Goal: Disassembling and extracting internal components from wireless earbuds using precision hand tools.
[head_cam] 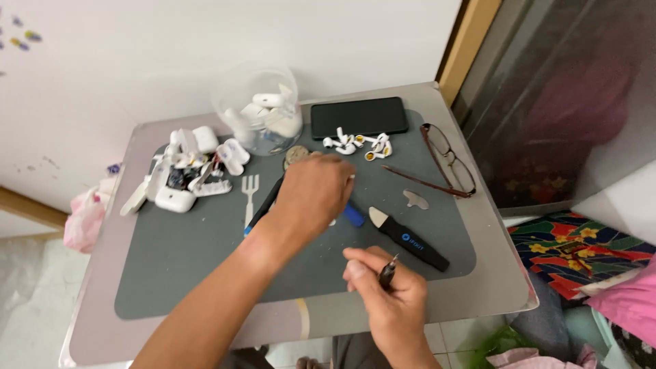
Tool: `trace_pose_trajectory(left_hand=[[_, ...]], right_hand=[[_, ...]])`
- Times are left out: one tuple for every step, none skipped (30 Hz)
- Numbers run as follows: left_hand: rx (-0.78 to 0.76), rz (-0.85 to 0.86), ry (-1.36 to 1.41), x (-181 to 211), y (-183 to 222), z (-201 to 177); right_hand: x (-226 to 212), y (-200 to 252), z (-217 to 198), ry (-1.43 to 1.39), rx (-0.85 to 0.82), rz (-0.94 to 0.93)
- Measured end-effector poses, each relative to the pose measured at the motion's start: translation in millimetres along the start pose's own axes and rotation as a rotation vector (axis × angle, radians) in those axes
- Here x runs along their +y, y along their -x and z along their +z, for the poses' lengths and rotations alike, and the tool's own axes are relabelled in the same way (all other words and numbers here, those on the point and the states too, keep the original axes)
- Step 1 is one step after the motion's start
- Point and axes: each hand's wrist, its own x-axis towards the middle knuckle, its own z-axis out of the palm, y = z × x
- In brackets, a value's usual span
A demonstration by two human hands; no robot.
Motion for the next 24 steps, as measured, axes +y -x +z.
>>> trace_pose_trajectory(left_hand=[[-0.006, 0.011, -0.002, -9.2, -8.8, 20.0], [-0.025, 0.027, -0.089, -17.6, -18.7, 41.1], [-0.044, 0.044, -0.177, -26.0, -28.9, 63.0], [-0.053, 0.057, -0.174, -21.1, -31.5, 55.2], [-0.167, -0.018, -0.111, -16.6, -34.3, 47.7], [-0.280, -0.094, -0.050, -12.8, -37.6, 39.9], [-0.290, -0.082, -0.049, -8.6, -41.5, 31.5], [-0.271, -0.170, -0.028, -6.1, -43.4, 21.5], [-0.252, -0.257, -0.008, -4.1, -44.6, 11.0], [-0.262, -0.253, -0.011, -4.7, -49.8, 14.4], [-0.227, -0.240, 0.036, -5.3, -54.5, 17.4], [-0.188, -0.227, 0.087, -5.1, -59.7, 20.9], [-0.195, -0.224, 0.088, -7.7, -59.3, 29.8], [-0.151, -0.160, 0.040, -9.0, -60.8, 39.2], [-0.106, -0.096, -0.006, -9.7, -62.2, 48.3], [-0.108, -0.086, -0.001, -9.0, -63.3, 54.5], [-0.087, -0.058, -0.033, -8.3, -64.1, 60.2], [-0.064, -0.035, -0.067, -9.2, -64.0, 64.4], [-0.063, -0.030, -0.066, -7.5, -66.2, 64.5], [-0.060, -0.051, -0.031, -7.1, -66.8, 63.5], [-0.056, -0.073, 0.005, -7.2, -67.0, 62.5], [-0.057, -0.076, 0.002, -9.5, -65.6, 61.5], [0.014, -0.090, 0.098, -11.7, -64.2, 60.6], [0.085, -0.102, 0.195, -13.2, -63.6, 60.2]], right_hand=[[-1.1, -0.1, -0.2, -0.004, 0.011, 0.000], [-2.0, -0.4, -1.1, -0.031, -0.006, -0.020], [-2.2, -1.1, -2.1, -0.057, -0.023, -0.040], [-3.9, -2.2, -2.9, -0.058, -0.007, -0.035], [-5.0, -3.6, -3.6, -0.080, -0.033, -0.022], [-6.3, -5.7, -3.9, -0.103, -0.059, -0.010], [-5.3, -7.2, -5.3, -0.105, -0.044, -0.006], [-4.3, -7.9, -4.6, -0.087, -0.033, -0.028], [-3.4, -7.9, -3.0, -0.070, -0.022, -0.050], [-2.7, -8.5, -2.6, -0.075, -0.014, -0.043], [-2.2, -8.6, -1.8, -0.085, -0.008, -0.034], [-2.0, -9.1, -2.3, -0.090, -0.005, -0.027], [-2.1, -8.5, -2.2, -0.091, 0.000, -0.022], [-2.6, -8.7, -3.3, -0.116, -0.007, -0.022], [-3.6, -8.7, -4.8, -0.140, -0.015, -0.021], [-2.3, -9.0, -6.2, -0.136, -0.005, -0.022], [-1.5, -9.1, -7.2, -0.131, -0.027, -0.029], [-0.7, -9.4, -7.2, -0.128, -0.055, -0.038], [-0.2, -9.6, -8.1, -0.127, -0.051, -0.040], [0.3, -9.5, -8.1, -0.123, -0.058, -0.051], [0.9, -9.2, -7.7, -0.119, -0.065, -0.062], [-0.1, -9.5, -7.0, -0.122, -0.067, -0.061], [-1.0, -9.8, -6.5, -0.109, -0.054, -0.063], [-1.9, -10.4, -6.5, -0.094, -0.039, -0.067]])
